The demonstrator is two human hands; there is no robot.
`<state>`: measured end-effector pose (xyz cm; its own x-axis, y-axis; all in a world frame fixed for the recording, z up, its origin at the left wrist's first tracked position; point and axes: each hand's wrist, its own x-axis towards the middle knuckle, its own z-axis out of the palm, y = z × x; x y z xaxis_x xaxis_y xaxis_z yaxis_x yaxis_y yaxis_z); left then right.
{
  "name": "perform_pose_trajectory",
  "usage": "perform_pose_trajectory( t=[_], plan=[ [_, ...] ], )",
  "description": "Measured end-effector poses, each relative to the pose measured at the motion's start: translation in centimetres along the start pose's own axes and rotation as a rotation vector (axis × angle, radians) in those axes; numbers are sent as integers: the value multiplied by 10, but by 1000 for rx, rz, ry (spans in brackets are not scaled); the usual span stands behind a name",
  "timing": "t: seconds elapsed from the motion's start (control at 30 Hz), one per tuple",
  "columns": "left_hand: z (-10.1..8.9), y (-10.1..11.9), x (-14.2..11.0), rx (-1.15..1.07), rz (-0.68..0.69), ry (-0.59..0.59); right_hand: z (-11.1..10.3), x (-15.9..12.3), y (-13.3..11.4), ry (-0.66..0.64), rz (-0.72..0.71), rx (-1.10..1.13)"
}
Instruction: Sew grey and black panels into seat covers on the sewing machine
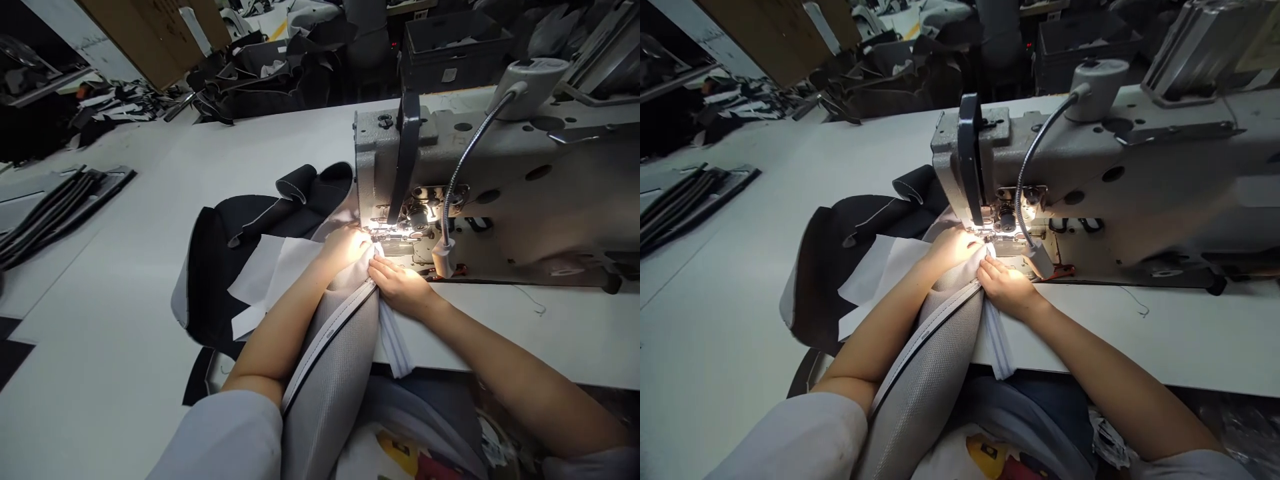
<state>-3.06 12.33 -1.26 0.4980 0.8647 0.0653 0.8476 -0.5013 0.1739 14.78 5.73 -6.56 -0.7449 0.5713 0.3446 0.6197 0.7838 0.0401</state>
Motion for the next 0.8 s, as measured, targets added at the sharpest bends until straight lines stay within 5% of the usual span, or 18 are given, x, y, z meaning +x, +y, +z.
perform_pose_trajectory(
  t=[0.33,0.43,0.53,0.73,0.8],
  plan=[
    [-7,26,-18,98,71,-21,3,1,4,-13,-35,15],
    [-21,43,-41,78,138,-170,2,-3,5,44,38,102],
    [-29,58,-56,101,48,-342,-1,-9,7,83,85,196],
    [-19,78,-50,337,-38,-418,-6,-14,11,252,277,283],
    [-20,82,-45,366,-33,-446,-8,-12,12,222,314,267]
  ],
)
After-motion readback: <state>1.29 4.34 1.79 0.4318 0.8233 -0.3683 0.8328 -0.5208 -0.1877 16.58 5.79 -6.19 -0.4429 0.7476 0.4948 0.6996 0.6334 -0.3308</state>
